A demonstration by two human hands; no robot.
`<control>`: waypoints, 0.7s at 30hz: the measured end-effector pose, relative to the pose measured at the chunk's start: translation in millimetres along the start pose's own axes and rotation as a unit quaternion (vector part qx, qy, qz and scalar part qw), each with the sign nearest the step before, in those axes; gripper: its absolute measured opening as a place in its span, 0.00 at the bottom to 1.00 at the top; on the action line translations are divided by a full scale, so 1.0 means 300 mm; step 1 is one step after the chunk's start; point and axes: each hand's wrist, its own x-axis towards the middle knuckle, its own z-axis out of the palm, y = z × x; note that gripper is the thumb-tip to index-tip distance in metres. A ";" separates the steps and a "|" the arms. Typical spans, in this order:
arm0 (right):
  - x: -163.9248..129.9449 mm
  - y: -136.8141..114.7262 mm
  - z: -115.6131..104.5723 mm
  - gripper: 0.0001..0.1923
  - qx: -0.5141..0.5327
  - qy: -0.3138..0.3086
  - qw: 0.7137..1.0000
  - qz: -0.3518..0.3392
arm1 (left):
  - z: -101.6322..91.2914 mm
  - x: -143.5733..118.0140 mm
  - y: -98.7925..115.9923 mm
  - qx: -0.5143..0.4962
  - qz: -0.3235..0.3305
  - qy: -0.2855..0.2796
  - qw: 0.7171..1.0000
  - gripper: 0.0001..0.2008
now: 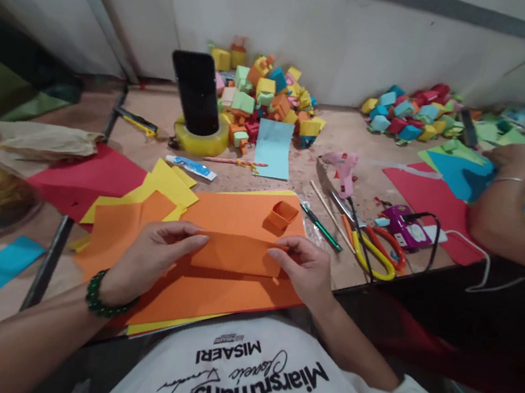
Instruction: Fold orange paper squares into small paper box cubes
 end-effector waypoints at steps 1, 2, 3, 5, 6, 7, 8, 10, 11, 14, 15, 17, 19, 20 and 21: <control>0.001 0.005 -0.002 0.12 0.000 0.007 1.000 -0.004 | 0.000 0.003 -0.002 -0.008 -0.006 0.000 1.000 0.19; 0.001 0.010 -0.003 0.11 0.000 0.013 1.000 -0.009 | 0.000 0.005 -0.003 -0.017 -0.013 -0.001 1.000 0.19; 0.001 0.014 -0.005 0.11 0.000 0.016 1.000 -0.011 | -0.001 0.007 -0.004 -0.022 -0.018 -0.001 1.000 0.18; 0.002 0.019 -0.007 0.10 0.002 0.021 1.000 -0.016 | -0.001 0.008 -0.005 -0.024 -0.021 0.001 0.999 0.18; 0.002 0.020 -0.007 0.10 0.004 0.023 1.000 -0.019 | -0.001 0.008 -0.004 -0.025 -0.024 0.001 0.999 0.19; 0.002 0.020 -0.007 0.10 0.006 0.024 0.999 -0.023 | -0.001 0.007 -0.003 -0.025 -0.026 0.000 0.999 0.19; 0.002 0.020 -0.007 0.10 0.006 0.027 0.999 -0.027 | -0.001 0.006 -0.002 -0.024 -0.028 0.000 0.999 0.19; 0.002 0.019 -0.005 0.10 0.003 0.037 0.999 -0.037 | -0.002 0.006 -0.003 -0.020 -0.026 0.000 0.999 0.20; 0.001 0.020 -0.004 0.10 -0.001 0.042 0.998 -0.041 | -0.003 0.007 -0.007 -0.018 -0.022 0.000 1.000 0.20; -0.002 0.033 -0.007 0.10 -0.016 0.050 0.997 -0.058 | -0.007 0.014 -0.038 -0.025 -0.021 0.009 0.999 0.21; -0.004 0.042 -0.010 0.09 -0.021 0.052 0.997 -0.062 | -0.008 0.017 -0.053 -0.031 -0.024 0.012 0.999 0.21; -0.009 0.062 -0.018 0.09 -0.030 0.056 0.996 -0.066 | -0.008 0.021 -0.080 -0.045 -0.027 0.016 0.998 0.19; -0.013 0.078 -0.025 0.07 -0.036 0.060 0.995 -0.066 | -0.006 0.022 -0.096 -0.055 -0.024 0.012 0.998 0.17; -0.014 0.081 -0.027 0.07 -0.039 0.062 0.995 -0.066 | -0.005 0.020 -0.096 -0.063 -0.023 0.012 0.998 0.16; -0.015 0.080 -0.028 0.06 -0.043 0.064 0.995 -0.069 | -0.003 0.018 -0.093 -0.071 -0.021 0.015 0.997 0.16</control>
